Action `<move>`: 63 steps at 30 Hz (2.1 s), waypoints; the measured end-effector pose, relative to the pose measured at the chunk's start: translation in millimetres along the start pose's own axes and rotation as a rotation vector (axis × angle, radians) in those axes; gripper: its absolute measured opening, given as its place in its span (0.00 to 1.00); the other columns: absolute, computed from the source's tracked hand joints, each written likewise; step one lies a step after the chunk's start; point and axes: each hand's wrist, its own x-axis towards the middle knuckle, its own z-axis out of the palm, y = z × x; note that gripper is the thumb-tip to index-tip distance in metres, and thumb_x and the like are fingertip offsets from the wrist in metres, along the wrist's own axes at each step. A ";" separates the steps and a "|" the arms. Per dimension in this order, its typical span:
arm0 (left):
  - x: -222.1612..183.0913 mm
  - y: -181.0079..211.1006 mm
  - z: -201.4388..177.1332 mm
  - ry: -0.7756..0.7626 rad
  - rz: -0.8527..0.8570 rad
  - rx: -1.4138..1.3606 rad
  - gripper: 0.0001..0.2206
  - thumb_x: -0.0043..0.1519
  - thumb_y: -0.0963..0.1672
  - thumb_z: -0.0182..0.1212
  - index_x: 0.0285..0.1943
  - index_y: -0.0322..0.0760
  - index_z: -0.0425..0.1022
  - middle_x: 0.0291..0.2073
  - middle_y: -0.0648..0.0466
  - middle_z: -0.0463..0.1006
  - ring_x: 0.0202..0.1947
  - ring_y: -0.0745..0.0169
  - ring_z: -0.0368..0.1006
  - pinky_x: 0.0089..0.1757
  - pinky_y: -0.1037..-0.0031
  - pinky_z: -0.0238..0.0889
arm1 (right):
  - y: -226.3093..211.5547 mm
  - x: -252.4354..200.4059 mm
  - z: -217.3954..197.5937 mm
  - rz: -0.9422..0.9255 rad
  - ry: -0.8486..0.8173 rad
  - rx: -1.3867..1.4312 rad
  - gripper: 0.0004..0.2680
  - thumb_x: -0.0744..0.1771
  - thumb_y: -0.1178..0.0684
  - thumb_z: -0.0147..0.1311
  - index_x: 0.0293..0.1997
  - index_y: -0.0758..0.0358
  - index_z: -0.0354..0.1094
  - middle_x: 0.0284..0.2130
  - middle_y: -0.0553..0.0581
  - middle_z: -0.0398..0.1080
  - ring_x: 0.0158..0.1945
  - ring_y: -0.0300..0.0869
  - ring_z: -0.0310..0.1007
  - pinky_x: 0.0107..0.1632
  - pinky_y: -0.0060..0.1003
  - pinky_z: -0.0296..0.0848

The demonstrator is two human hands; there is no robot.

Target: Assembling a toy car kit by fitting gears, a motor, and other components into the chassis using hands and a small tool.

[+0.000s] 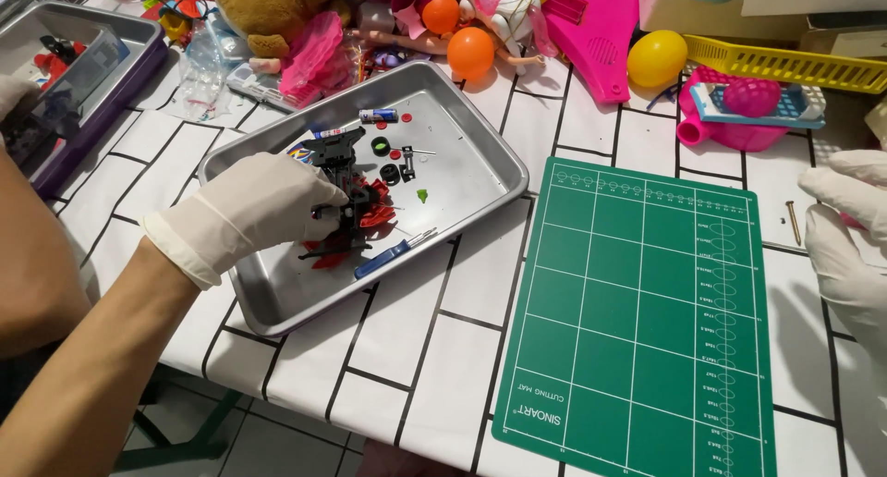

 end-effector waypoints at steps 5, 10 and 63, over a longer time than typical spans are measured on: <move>15.8 -22.7 31.0 0.077 0.079 0.024 0.22 0.55 0.54 0.61 0.58 0.54 0.77 0.40 0.50 0.80 0.39 0.42 0.77 0.36 0.54 0.67 | -25.9 6.7 -5.2 0.051 0.002 -0.052 0.10 0.75 0.75 0.49 0.65 0.85 0.70 0.67 0.81 0.62 0.69 0.67 0.64 0.73 0.55 0.65; 19.4 -38.4 55.6 0.166 0.127 -0.045 0.25 0.58 0.55 0.60 0.64 0.53 0.76 0.39 0.50 0.79 0.36 0.42 0.78 0.36 0.53 0.67 | -31.6 8.0 -5.3 -0.028 0.023 -0.053 0.10 0.75 0.75 0.52 0.65 0.82 0.71 0.66 0.83 0.65 0.74 0.69 0.63 0.78 0.60 0.63; 15.4 -32.6 33.5 0.088 -0.074 -0.319 0.22 0.50 0.55 0.71 0.53 0.51 0.84 0.44 0.60 0.87 0.45 0.60 0.82 0.50 0.70 0.70 | -98.7 95.5 66.0 -0.506 -0.105 -0.218 0.09 0.64 0.55 0.60 0.48 0.49 0.73 0.49 0.51 0.77 0.52 0.48 0.77 0.69 0.55 0.56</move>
